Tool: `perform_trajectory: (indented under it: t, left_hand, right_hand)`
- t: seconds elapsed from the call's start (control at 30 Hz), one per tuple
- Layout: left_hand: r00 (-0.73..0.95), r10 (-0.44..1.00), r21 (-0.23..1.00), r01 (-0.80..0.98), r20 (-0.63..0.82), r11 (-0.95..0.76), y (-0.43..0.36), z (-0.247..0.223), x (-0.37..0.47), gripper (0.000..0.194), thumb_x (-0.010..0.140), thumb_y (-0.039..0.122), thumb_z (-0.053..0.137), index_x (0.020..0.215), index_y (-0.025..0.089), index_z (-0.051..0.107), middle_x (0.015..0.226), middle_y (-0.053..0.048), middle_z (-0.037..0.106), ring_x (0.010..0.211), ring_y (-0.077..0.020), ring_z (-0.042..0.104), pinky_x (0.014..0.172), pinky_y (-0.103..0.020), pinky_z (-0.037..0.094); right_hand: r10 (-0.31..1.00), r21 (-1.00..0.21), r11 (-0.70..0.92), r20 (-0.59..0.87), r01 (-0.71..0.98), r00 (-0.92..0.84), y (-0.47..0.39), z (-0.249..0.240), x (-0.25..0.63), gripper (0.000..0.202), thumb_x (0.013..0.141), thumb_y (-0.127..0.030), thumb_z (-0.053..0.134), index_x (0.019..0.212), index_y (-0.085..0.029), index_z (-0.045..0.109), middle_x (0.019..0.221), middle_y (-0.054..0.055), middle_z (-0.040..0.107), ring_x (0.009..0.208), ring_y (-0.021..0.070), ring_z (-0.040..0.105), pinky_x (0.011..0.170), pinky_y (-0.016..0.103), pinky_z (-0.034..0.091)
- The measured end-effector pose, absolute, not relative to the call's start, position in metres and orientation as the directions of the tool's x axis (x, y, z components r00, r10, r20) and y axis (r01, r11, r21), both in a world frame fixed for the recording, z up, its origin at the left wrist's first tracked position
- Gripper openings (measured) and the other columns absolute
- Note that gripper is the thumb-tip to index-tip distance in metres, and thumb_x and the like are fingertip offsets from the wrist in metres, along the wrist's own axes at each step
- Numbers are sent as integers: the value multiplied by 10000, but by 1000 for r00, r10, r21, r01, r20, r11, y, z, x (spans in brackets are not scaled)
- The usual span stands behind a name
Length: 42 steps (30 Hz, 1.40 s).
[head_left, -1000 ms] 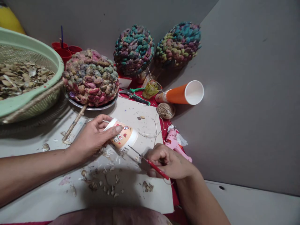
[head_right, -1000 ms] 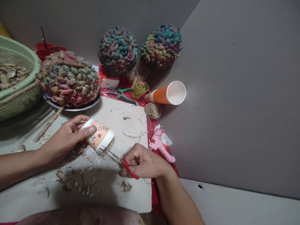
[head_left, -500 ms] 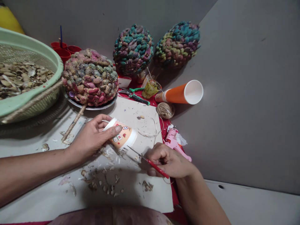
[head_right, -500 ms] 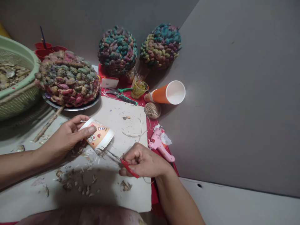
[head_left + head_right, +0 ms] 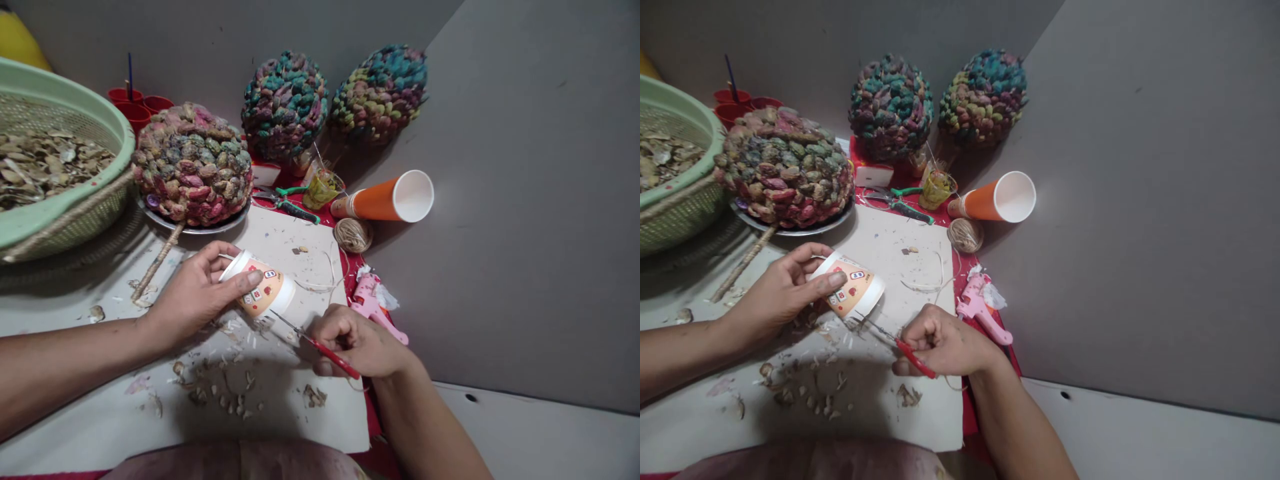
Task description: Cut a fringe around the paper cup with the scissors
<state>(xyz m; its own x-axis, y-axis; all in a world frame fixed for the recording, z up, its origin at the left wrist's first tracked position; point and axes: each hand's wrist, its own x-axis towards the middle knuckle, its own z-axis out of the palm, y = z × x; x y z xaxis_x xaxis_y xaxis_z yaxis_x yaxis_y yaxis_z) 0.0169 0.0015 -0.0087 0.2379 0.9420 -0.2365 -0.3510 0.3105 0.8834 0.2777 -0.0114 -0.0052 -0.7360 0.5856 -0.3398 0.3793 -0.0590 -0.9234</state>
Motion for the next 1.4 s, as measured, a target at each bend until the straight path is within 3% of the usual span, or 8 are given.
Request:
perform_trajectory:
  t: [0.27, 0.87, 1.4]
  left_hand:
    - [197, 962, 930, -278, -190, 240, 0, -2, 16, 429, 717, 325, 842, 998, 205, 541, 844, 21, 704, 746, -129, 676, 670, -234, 546]
    - [145, 988, 979, -182, -59, 86, -5, -1, 13, 449, 726, 341, 823, 1051, 226, 536, 898, 9, 656, 827, -159, 635, 723, -262, 528]
    - [91, 995, 981, -184, -42, 59, -12, 7, 12, 473, 729, 319, 821, 1095, 231, 534, 1014, -17, 695, 936, -173, 656, 833, -281, 528]
  right_hand:
    - [593, -936, -113, -332, 333, -733, -12, -3, 276, 478, 772, -312, 739, 445, -163, 424, 397, -80, 364, 379, 26, 260, 368, 164, 245]
    - [532, -942, -189, -336, 277, -777, -7, -15, 281, 606, 785, -563, 753, 447, -134, 491, 358, -34, 457, 317, 29, 336, 351, 158, 271]
    - [479, -882, -403, -430, 243, -766, -4, -21, 279, 549, 659, -519, 854, 452, -119, 540, 360, -25, 506, 251, 40, 386, 279, 136, 282]
